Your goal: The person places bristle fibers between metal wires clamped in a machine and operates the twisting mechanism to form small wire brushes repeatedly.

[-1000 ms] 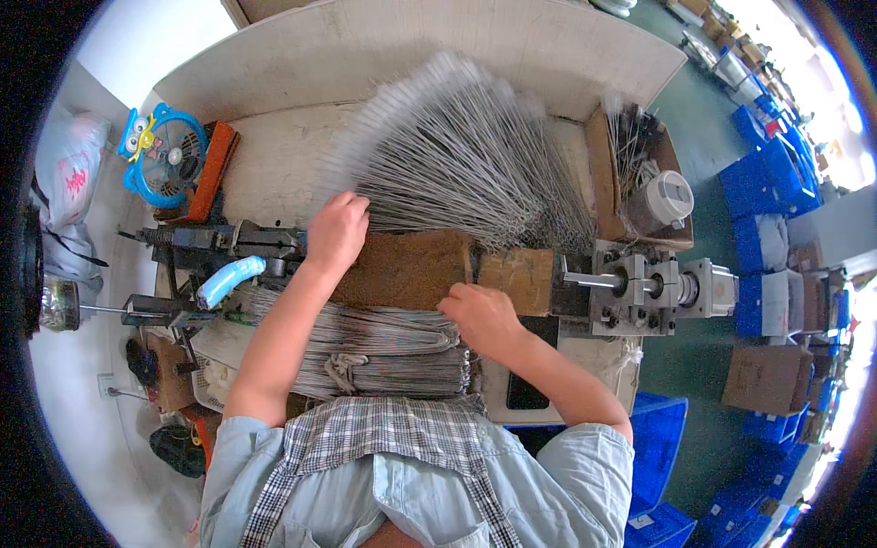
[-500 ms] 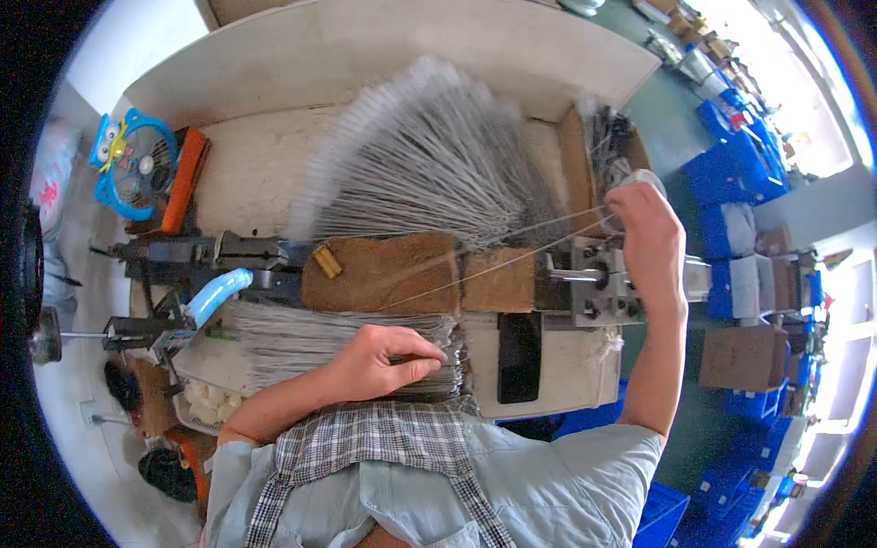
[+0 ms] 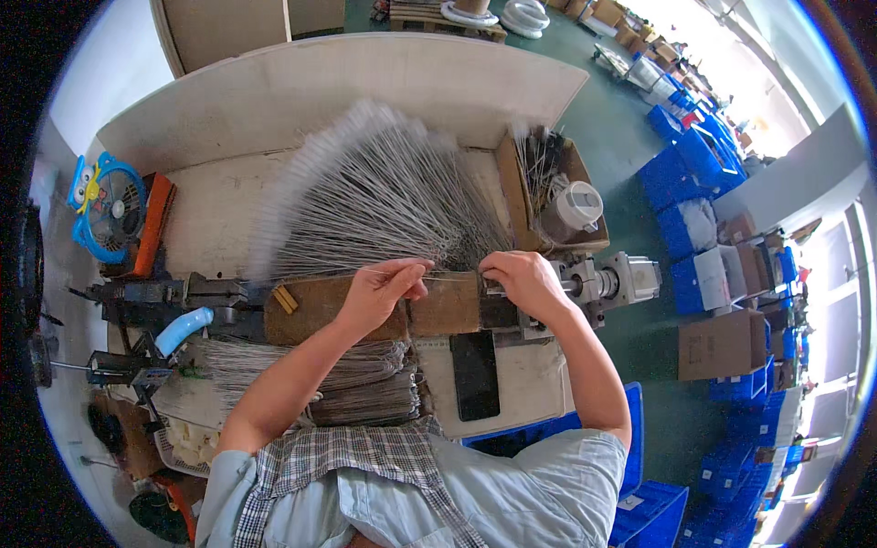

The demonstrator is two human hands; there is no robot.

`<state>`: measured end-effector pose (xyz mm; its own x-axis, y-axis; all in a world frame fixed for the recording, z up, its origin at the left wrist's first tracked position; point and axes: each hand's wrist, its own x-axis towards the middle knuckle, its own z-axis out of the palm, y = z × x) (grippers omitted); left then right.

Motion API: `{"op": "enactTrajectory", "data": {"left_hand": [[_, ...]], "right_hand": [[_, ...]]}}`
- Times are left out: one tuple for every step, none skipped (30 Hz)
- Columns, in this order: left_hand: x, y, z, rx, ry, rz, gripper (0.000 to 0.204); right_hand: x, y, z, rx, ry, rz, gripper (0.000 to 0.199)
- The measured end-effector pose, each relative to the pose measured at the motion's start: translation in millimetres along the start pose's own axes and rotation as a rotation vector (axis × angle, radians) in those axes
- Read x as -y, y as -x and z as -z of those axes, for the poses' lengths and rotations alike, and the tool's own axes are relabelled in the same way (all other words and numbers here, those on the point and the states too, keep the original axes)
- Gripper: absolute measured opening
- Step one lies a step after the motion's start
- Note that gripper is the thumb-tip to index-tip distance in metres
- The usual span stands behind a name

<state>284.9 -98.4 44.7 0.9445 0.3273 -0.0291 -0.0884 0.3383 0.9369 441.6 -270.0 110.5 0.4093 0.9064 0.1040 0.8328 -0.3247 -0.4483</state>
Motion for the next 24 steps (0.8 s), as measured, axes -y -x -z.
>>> {"op": "enactTrajectory", "data": {"left_hand": [[0,5,4,-0.013,-0.088,-0.064,0.025],[0,10,7,-0.026,-0.177,-0.127,0.024],[-4,17,9,-0.033,-0.188,-0.122,0.024],[-10,24,9,-0.122,-0.185,-0.11,0.024],[-14,29,9,-0.214,-0.182,-0.098,0.025],[-19,32,9,-0.227,-0.19,-0.092,0.025],[-25,34,11,-0.315,-0.111,-0.096,0.027],[-29,36,15,-0.406,-0.031,-0.103,0.029],[-32,38,17,-0.406,-0.058,-0.123,0.032],[-36,42,21,-0.435,-0.066,-0.129,0.032],[-43,46,22,-0.422,-0.052,-0.109,0.032],[-46,51,24,-0.419,-0.039,-0.09,0.032],[-46,56,27,-0.401,-0.006,-0.094,0.033],[-48,60,29,-0.437,-0.008,-0.104,0.033],[-50,65,29,-0.406,0.039,-0.073,0.034],[-49,69,31,-0.372,0.09,-0.037,0.035],[-48,73,33,-0.351,0.136,-0.035,0.036],[-49,80,37,-0.375,0.136,-0.038,0.036],[-49,85,40,-0.382,0.206,-0.022,0.033],[-49,91,43,-0.387,0.276,-0.008,0.03],[-50,95,47,-0.388,0.281,-0.013,0.03],[-51,101,52,-0.443,0.363,-0.063,0.029],[-51,108,57,-0.496,0.446,-0.112,0.028],[-47,118,64,-0.498,0.448,-0.115,0.028]], "right_hand": [[3,1,4,0.047,-0.047,-0.057,0.014],[7,2,7,0.096,-0.096,-0.112,0.015],[7,5,9,0.054,-0.103,-0.054,0.017],[9,8,11,0.057,-0.114,-0.053,0.017],[11,10,13,-0.048,-0.057,0.027,0.017],[17,12,14,-0.153,0.0,0.112,0.019],[26,10,11,-0.18,0.079,0.236,0.019],[27,10,4,-0.172,0.064,0.248,0.019],[26,11,-4,-0.157,0.186,0.31,0.019],[26,8,-12,-0.144,0.304,0.382,0.02],[23,7,-14,-0.167,0.249,0.377,0.02],[25,7,-13,-0.125,0.272,0.368,0.021],[26,7,-12,-0.102,0.272,0.383,0.021],[28,4,-12,-0.078,0.273,0.398,0.02],[35,-1,-10,-0.07,0.263,0.428,0.02],[41,-6,-10,-0.033,0.221,0.431,0.019],[47,-11,-11,0.004,0.18,0.433,0.018],[60,-19,-11,0.014,0.169,0.453,0.018],[76,-30,-12,0.088,0.104,0.452,0.016],[90,-42,-16,0.162,0.04,0.449,0.014],[95,-53,-27,0.129,-0.04,0.463,0.013],[101,-62,-34,0.129,-0.033,0.463,0.013],[107,-72,-39,0.158,-0.124,0.464,0.013],[115,-80,-47,0.188,-0.219,0.468,0.013]]}}
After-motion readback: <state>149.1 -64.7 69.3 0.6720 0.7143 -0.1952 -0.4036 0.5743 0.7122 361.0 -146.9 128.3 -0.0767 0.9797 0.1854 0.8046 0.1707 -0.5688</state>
